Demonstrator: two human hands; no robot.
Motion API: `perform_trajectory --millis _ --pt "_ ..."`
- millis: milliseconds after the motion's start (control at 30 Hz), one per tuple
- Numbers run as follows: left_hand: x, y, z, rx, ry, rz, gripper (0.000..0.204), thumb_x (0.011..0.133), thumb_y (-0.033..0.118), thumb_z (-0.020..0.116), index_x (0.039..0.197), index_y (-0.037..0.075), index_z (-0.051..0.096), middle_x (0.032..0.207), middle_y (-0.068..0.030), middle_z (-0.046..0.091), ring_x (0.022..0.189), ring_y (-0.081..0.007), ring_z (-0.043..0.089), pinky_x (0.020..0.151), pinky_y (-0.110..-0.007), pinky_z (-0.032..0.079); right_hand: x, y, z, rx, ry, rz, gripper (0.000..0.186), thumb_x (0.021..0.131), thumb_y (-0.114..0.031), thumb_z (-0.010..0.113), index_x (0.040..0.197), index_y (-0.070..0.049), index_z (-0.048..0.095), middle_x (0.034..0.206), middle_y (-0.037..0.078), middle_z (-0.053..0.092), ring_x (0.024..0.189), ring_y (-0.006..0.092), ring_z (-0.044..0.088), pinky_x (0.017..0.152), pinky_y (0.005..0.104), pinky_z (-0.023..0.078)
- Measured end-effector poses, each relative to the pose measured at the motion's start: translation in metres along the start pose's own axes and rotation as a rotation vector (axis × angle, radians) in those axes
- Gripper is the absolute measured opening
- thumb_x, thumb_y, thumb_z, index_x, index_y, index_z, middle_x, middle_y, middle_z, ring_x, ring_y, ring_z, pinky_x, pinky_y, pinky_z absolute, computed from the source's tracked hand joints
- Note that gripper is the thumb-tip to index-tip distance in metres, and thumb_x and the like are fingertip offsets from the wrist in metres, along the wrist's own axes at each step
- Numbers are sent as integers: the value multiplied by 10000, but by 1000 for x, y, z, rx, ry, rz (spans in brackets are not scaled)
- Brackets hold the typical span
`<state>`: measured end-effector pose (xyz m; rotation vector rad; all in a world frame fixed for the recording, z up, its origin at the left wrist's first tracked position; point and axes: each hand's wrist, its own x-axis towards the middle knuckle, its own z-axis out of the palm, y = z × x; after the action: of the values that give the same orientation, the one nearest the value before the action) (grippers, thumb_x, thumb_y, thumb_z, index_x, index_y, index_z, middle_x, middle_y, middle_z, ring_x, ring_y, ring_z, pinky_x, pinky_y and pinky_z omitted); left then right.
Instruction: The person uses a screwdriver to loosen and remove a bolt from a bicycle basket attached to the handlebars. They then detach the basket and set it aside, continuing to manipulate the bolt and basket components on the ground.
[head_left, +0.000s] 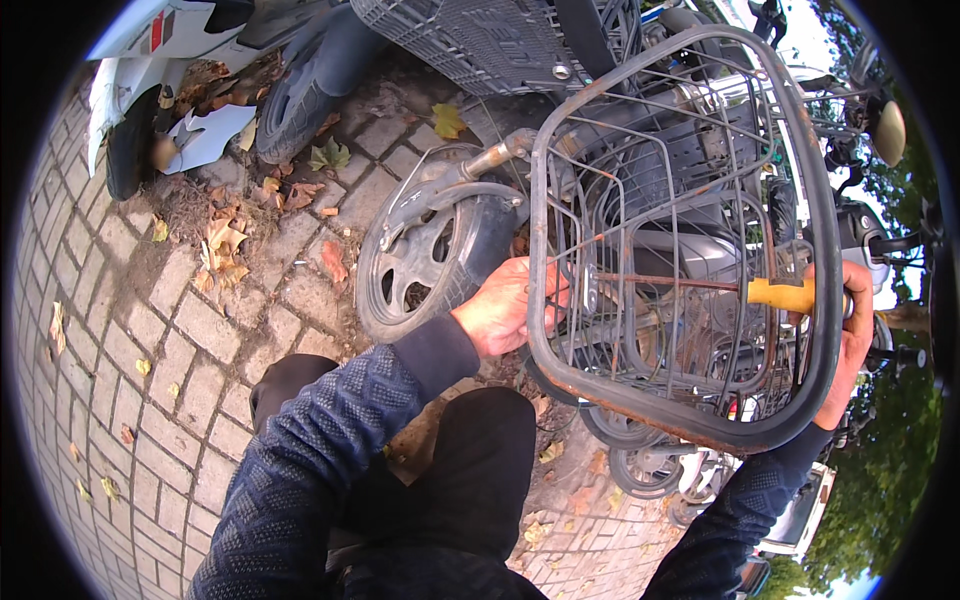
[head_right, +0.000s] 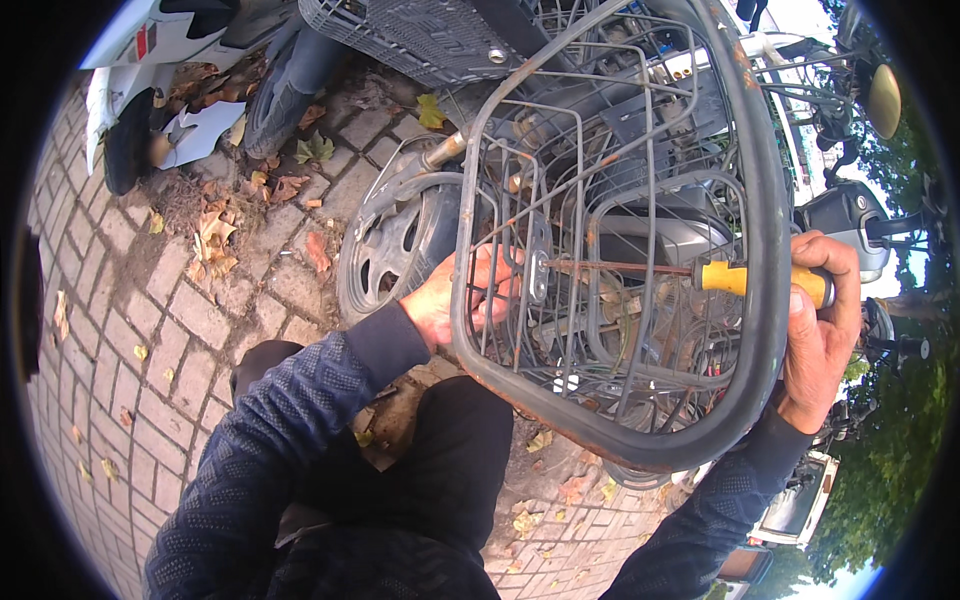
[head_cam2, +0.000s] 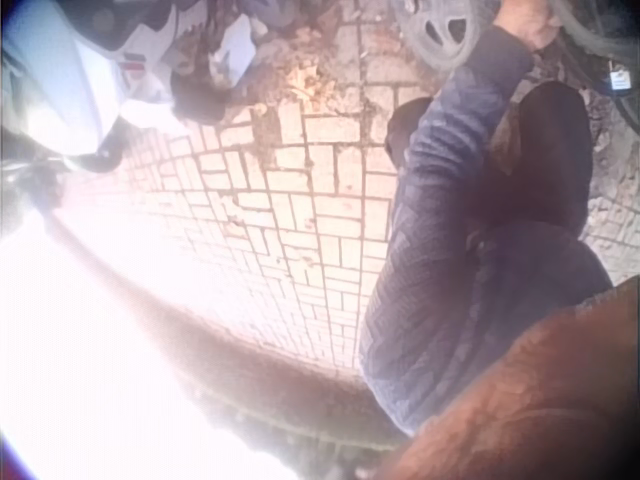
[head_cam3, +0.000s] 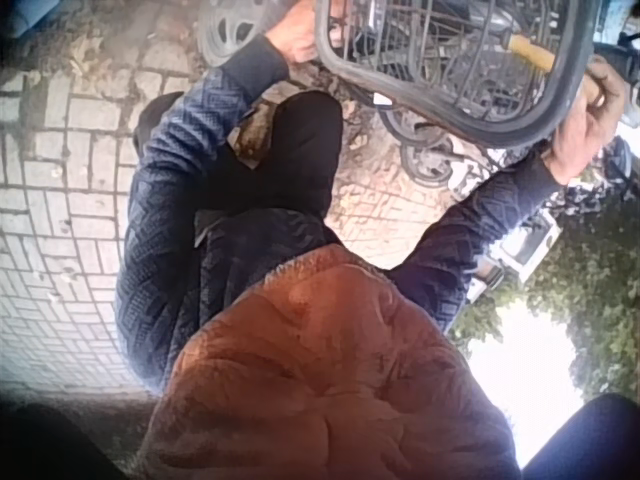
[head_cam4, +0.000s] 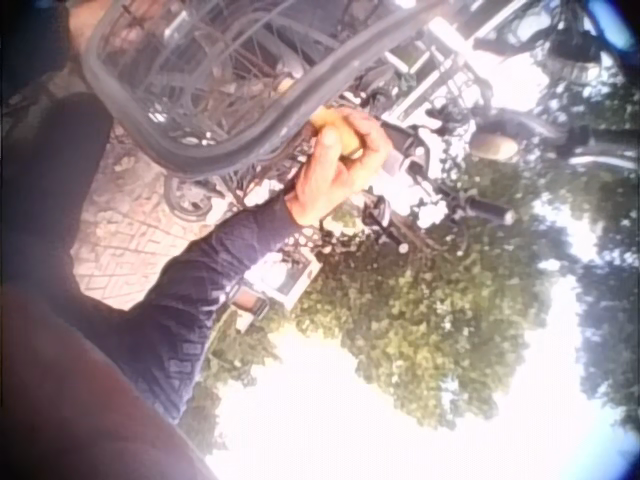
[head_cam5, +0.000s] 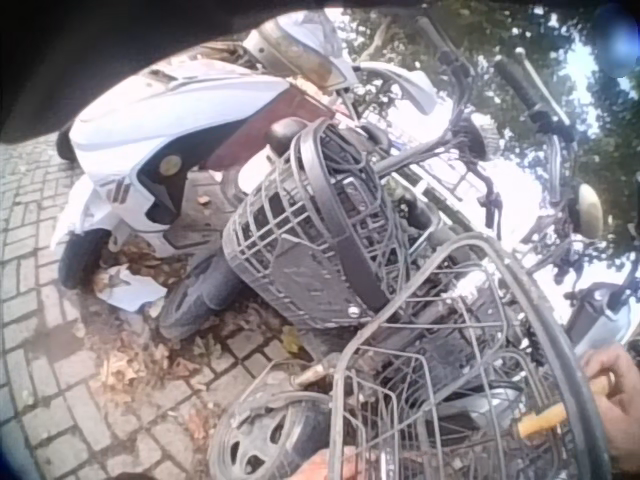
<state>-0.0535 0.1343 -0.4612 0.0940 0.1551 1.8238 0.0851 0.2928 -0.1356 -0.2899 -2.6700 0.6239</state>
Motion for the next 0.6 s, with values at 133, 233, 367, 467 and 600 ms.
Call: perform_trajectory --millis 133,233,367,467,600 --pt "-1 2 3 0 17 -16 115 1051 175 590 968 100 618 799 -8 625 539 -90 576 401 -212 410 9 2 2 63 23 269 401 982 -322 707 1198 -18 560 1010 18 584 929 89 585 900 261 490" --pt "0 2 5 -19 92 -47 130 1061 207 583 984 118 639 813 4 639 590 -84 595 465 -217 476 21 2 -3 -150 22 322 372 1022 -373 654 1124 -20 596 943 -23 571 809 51 542 776 205 455" --pt "0 2 2 -20 22 -52 121 1060 195 580 987 121 641 816 -2 641 575 -85 589 449 -209 463 35 -10 -9 -163 -85 322 290 1033 -315 624 1076 -29 603 956 -23 557 819 44 516 748 195 428" --pt "3 1 -2 -37 -10 -42 121 1057 167 569 967 114 629 811 -19 638 543 -87 571 408 -210 424 35 -19 0 -65 -114 176 331 976 -304 689 1116 -26 577 1016 21 566 898 74 556 822 220 461" --pt "3 1 -2 -21 -49 -24 120 1050 120 550 943 100 599 774 -30 608 492 -89 534 351 -217 337 27 -25 12 64 -88 94 500 922 -362 756 1203 -11 539 994 61 598 850 108 591 834 238 482"
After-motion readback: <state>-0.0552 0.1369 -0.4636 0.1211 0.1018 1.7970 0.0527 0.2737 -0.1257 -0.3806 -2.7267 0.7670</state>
